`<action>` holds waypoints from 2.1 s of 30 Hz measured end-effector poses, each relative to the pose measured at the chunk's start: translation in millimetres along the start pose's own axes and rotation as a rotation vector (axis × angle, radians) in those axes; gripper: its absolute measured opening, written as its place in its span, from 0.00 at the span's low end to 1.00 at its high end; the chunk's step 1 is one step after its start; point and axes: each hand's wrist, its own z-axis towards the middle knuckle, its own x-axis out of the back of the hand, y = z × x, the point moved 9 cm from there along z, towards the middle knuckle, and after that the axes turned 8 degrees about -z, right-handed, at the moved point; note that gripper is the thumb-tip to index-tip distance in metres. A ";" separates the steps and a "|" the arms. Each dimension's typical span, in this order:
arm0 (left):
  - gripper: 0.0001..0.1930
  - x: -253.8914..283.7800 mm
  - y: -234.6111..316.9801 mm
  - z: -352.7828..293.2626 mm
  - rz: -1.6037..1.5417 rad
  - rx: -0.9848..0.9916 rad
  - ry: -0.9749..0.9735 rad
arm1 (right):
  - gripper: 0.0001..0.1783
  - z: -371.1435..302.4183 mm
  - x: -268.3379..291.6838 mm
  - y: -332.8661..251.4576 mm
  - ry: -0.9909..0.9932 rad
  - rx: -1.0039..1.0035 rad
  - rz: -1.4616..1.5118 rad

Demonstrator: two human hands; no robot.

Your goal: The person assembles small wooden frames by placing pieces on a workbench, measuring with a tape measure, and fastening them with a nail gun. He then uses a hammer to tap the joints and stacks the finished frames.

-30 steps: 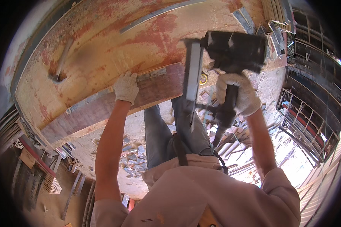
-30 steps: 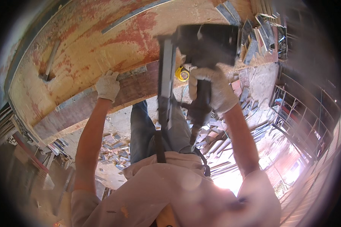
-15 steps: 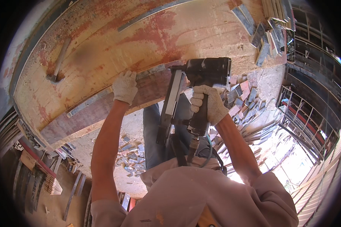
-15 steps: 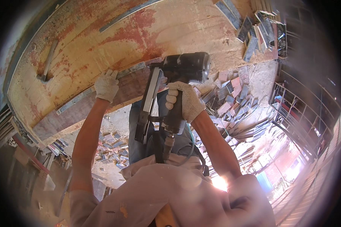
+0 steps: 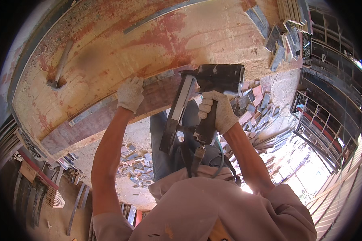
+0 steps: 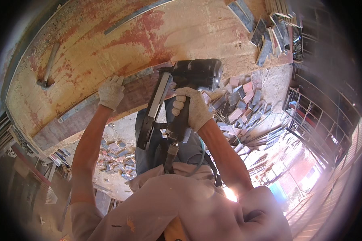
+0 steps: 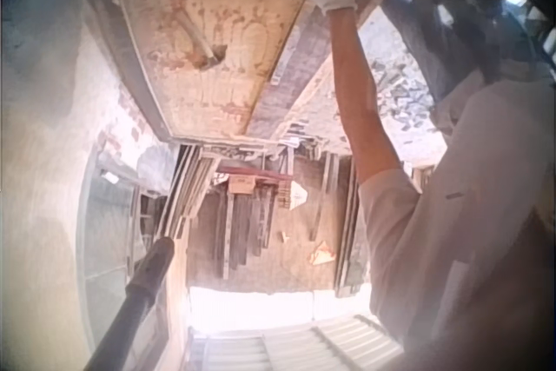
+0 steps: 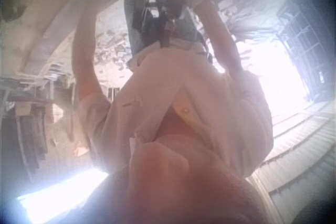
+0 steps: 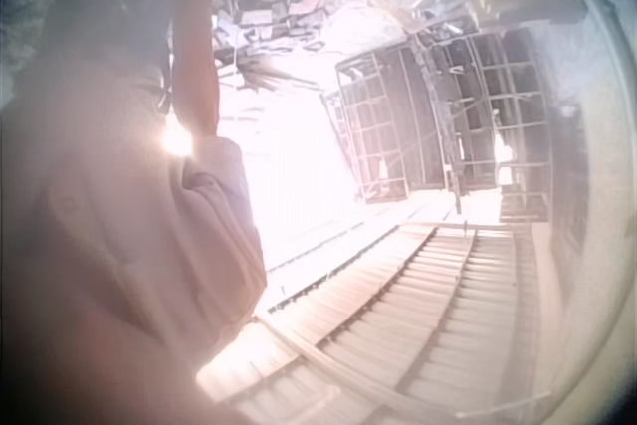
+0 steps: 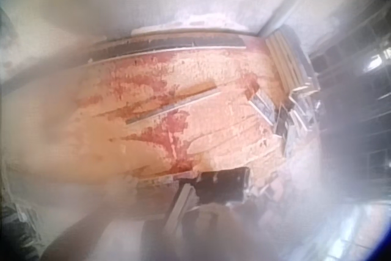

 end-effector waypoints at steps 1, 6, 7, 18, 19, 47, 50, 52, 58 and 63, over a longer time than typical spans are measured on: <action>0.21 -1.9 -0.7 0.1 0.005 -0.008 -0.020 | 0.19 0.7 0.5 -1.7 0.012 0.009 -0.001; 0.22 -5.9 0.7 3.5 0.038 0.021 -0.125 | 0.20 5.4 3.0 -7.6 0.021 -0.006 0.002; 0.23 -4.1 1.6 5.5 0.044 0.037 -0.129 | 0.20 6.4 1.6 -8.6 0.029 -0.013 0.004; 0.24 6.0 43.2 19.5 -0.212 0.045 0.275 | 0.13 5.0 -0.6 4.0 -0.156 -0.048 0.042; 0.23 4.2 41.9 21.1 -0.209 0.056 0.277 | 0.13 3.8 -1.1 6.5 -0.171 -0.056 0.047; 0.16 -5.0 42.7 26.1 -0.105 -0.010 0.235 | 0.11 9.9 -26.8 12.3 -0.043 -0.033 -0.009; 0.16 -3.6 44.2 26.6 -0.123 -0.017 0.226 | 0.16 11.9 -32.3 15.7 0.038 -0.028 -0.045; 0.17 -5.3 45.6 26.9 -0.119 0.001 0.185 | 0.15 13.4 -33.7 19.9 0.029 -0.028 -0.003; 0.19 10.2 23.8 6.0 -0.150 0.045 0.261 | 0.16 6.0 -47.8 16.7 0.082 0.015 0.011; 0.19 29.9 -78.6 -65.9 -0.192 0.252 0.193 | 0.15 1.0 -53.5 25.6 0.036 0.036 0.029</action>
